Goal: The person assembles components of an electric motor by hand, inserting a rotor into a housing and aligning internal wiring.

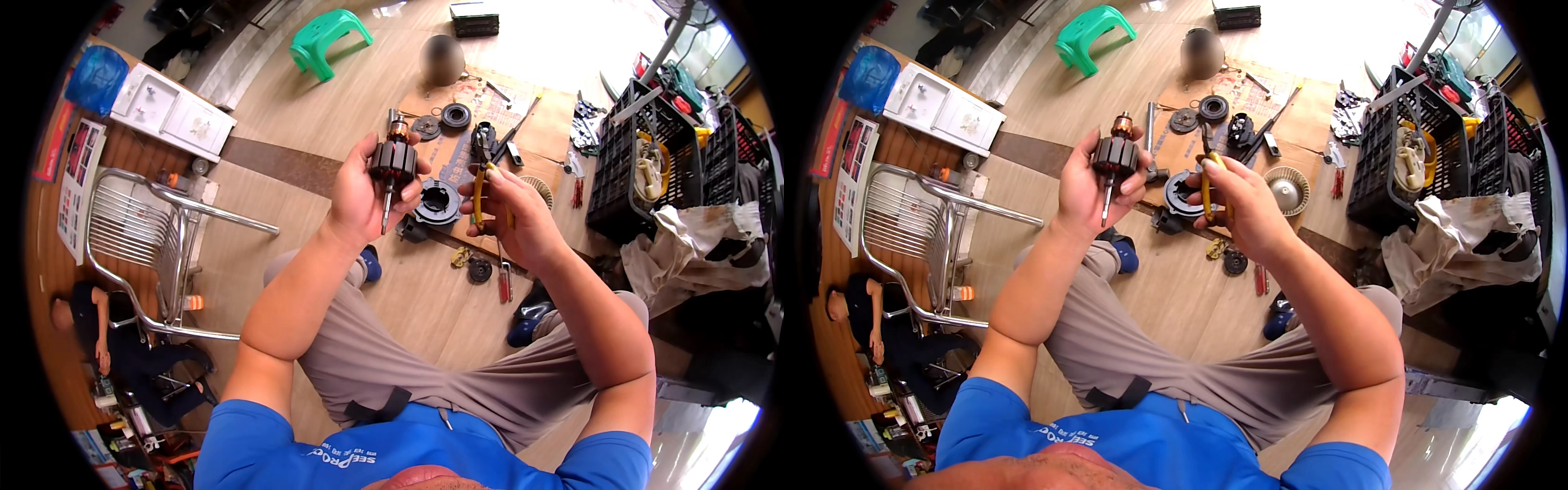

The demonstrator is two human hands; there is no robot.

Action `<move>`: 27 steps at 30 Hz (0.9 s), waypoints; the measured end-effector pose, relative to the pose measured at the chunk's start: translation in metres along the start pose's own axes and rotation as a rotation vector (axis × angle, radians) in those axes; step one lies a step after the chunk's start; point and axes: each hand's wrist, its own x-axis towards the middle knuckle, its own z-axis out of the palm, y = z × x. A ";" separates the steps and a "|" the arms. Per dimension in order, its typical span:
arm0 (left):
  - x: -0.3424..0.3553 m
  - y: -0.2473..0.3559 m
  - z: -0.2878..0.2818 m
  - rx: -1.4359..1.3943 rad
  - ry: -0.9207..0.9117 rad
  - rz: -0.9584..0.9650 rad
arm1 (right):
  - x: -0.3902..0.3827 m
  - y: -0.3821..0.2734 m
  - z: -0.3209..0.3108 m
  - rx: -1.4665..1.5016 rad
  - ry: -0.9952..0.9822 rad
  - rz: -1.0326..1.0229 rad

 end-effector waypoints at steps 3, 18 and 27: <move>-0.003 -0.002 0.002 0.066 -0.044 -0.009 | 0.000 -0.001 0.001 -0.033 -0.019 -0.045; -0.005 -0.007 0.013 0.274 -0.214 0.012 | -0.008 -0.007 0.002 -0.366 -0.090 -0.210; -0.006 -0.009 0.014 0.470 -0.218 0.103 | -0.010 -0.007 0.001 -0.385 -0.086 -0.205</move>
